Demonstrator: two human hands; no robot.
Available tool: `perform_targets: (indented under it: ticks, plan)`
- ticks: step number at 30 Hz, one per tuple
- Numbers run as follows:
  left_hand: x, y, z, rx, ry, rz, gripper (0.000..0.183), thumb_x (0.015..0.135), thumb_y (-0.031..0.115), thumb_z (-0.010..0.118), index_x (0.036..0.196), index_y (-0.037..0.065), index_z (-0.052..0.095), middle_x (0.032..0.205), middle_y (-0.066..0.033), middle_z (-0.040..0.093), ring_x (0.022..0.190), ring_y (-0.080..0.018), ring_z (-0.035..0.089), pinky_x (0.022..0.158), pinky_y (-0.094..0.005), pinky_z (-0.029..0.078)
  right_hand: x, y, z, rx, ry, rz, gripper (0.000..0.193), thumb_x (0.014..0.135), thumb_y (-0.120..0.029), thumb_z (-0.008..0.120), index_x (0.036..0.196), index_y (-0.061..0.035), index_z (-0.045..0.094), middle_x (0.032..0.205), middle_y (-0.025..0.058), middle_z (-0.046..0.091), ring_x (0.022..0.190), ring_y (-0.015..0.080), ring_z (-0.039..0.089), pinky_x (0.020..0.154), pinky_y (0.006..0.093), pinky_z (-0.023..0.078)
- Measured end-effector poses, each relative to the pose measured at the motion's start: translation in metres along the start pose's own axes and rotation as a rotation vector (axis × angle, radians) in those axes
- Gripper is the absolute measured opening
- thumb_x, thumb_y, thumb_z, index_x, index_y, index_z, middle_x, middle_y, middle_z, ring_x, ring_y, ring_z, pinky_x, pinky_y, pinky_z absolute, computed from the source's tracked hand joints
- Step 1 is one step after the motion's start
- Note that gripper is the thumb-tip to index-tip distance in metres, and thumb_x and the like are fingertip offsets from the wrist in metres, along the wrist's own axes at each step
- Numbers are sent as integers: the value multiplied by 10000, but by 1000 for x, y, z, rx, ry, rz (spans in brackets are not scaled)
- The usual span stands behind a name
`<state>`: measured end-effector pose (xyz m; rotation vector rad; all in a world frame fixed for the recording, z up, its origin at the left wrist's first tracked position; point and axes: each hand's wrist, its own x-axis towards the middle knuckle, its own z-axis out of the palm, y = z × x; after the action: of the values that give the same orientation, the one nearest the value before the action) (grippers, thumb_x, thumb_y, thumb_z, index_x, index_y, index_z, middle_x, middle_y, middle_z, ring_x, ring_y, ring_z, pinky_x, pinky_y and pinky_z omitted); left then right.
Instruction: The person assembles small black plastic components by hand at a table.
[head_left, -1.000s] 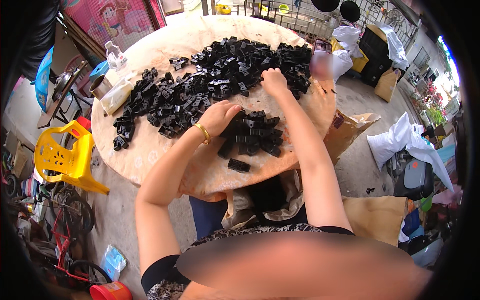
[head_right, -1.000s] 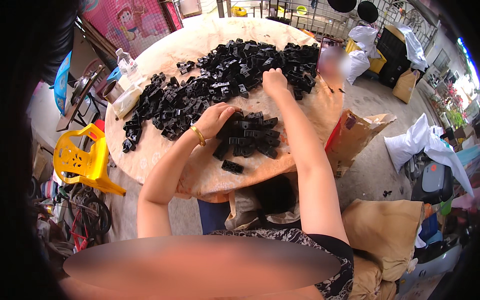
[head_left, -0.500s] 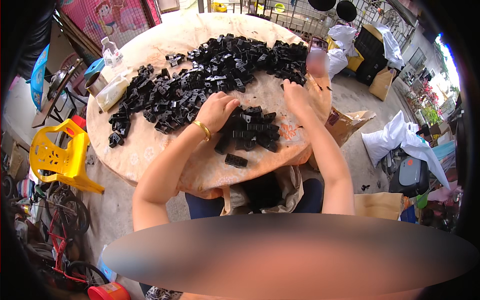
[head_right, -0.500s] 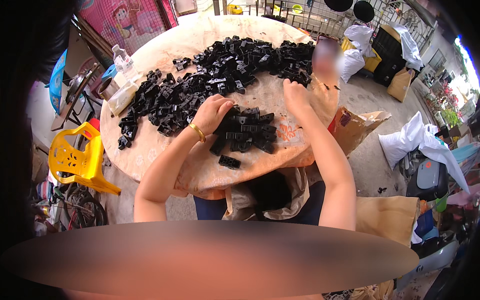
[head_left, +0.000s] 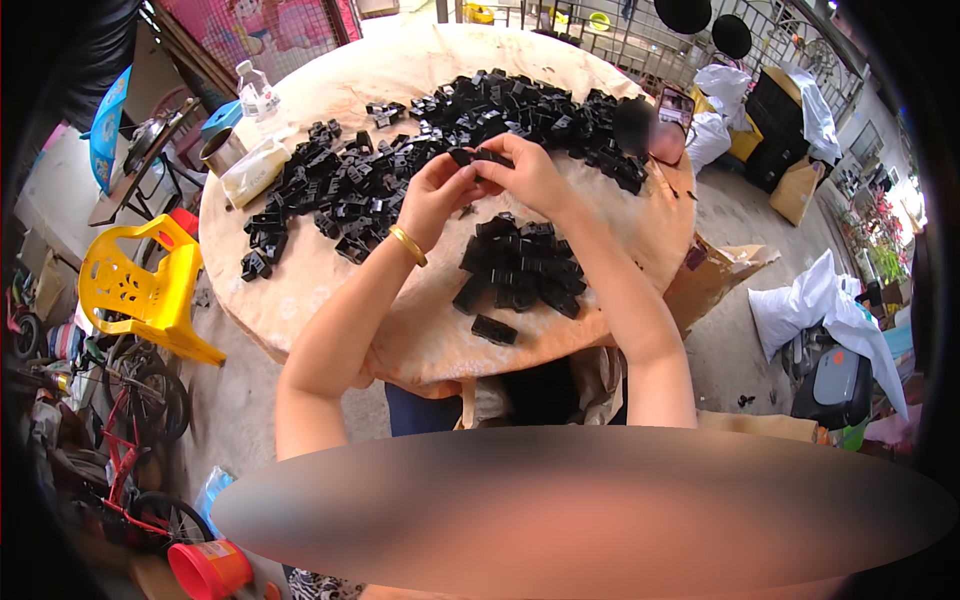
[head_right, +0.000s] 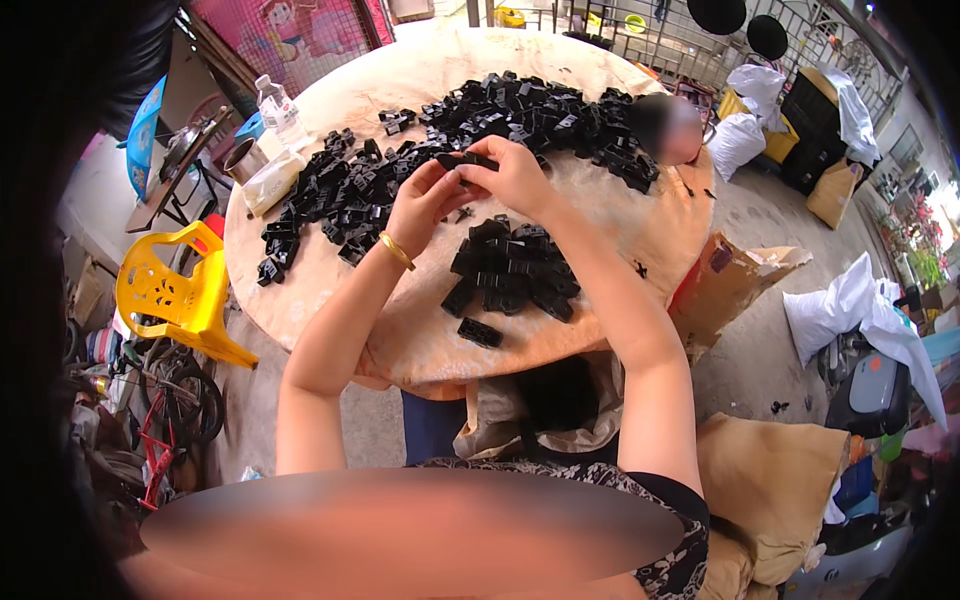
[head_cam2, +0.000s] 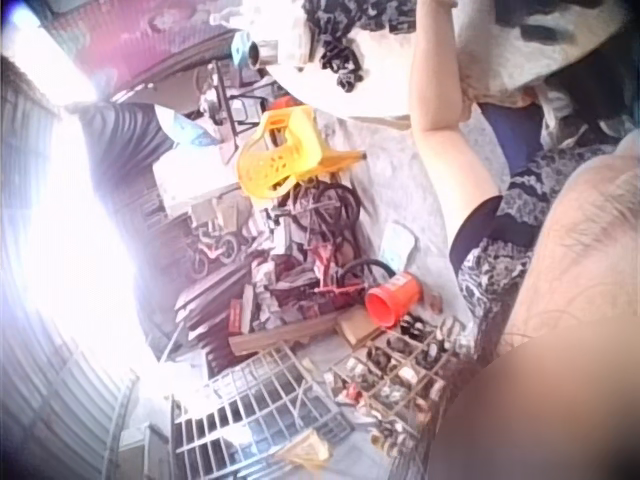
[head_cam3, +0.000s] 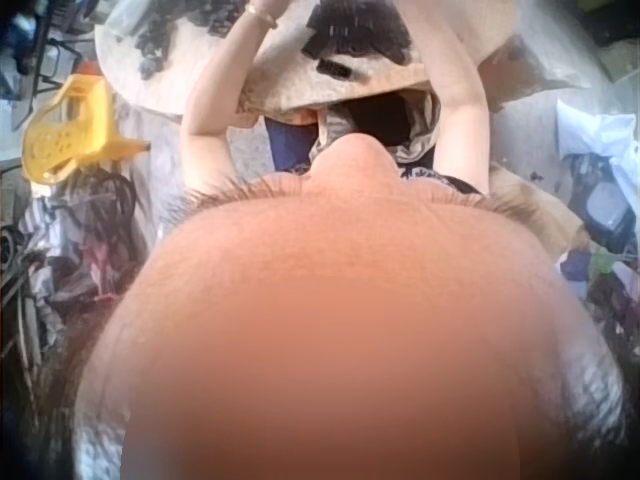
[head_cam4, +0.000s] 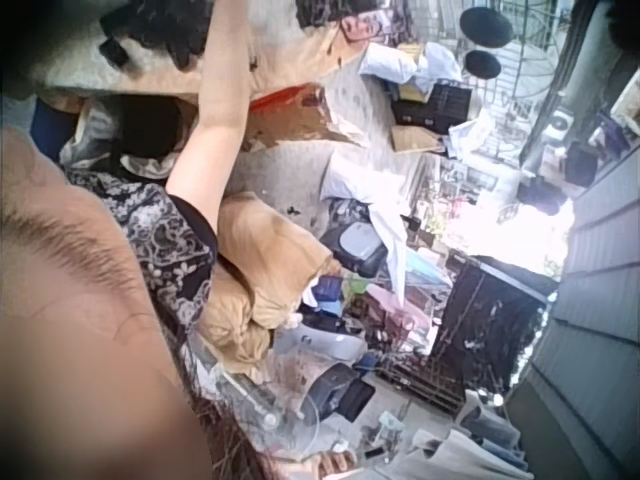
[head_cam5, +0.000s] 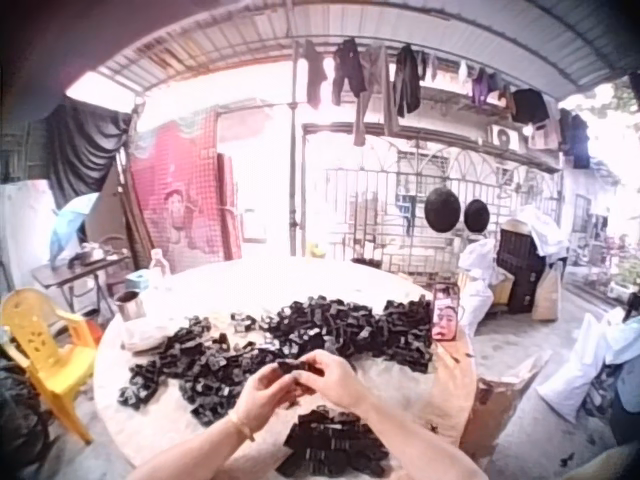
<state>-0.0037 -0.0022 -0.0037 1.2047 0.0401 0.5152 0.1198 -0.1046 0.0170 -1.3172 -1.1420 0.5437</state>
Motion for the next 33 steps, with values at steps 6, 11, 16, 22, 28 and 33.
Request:
perform_targets:
  ticks: [6,11,16,22,28,33]
  plan:
    - [1,-6,-6,96,85,74,182,831,57,550,989,12,472,913,-93,586,815,-180,605,739,-300,516,-15,-2,-1,-404,177,-263,263,825,-209,576,975,7,557,801,114,619,685,152,596,614,256,466]
    - [-4,-1,10,297,139,10,306,842,58,527,1121,0,415,881,-127,585,738,-196,620,664,-294,534,-22,-16,4,-362,191,-271,259,874,-210,478,1030,-18,555,834,127,599,728,212,591,648,289,457]
    - [-10,0,17,25,66,7,344,832,36,524,1155,9,407,993,-114,540,877,-169,574,769,-283,502,-21,-10,8,-462,136,-425,252,830,-87,447,1050,-23,551,816,130,539,701,268,549,654,319,454]
    - [-7,3,5,-4,98,-26,350,834,55,539,1162,15,423,990,-70,557,891,-161,569,787,-287,498,-19,-7,3,-269,177,-276,294,761,-69,599,1042,12,572,838,132,639,706,126,605,613,245,486]
    - [-6,-2,5,217,145,68,316,817,34,561,1121,2,481,977,-68,580,868,-110,556,758,-239,480,-22,-8,4,-375,174,-282,299,714,-66,640,1000,4,591,829,148,634,707,204,623,622,274,489]
    - [-10,2,15,276,153,91,311,826,71,558,1115,-13,480,956,-64,581,849,-105,560,728,-222,477,-24,-8,11,-571,203,-505,306,654,-68,662,955,-35,614,805,130,617,739,291,581,668,333,476]
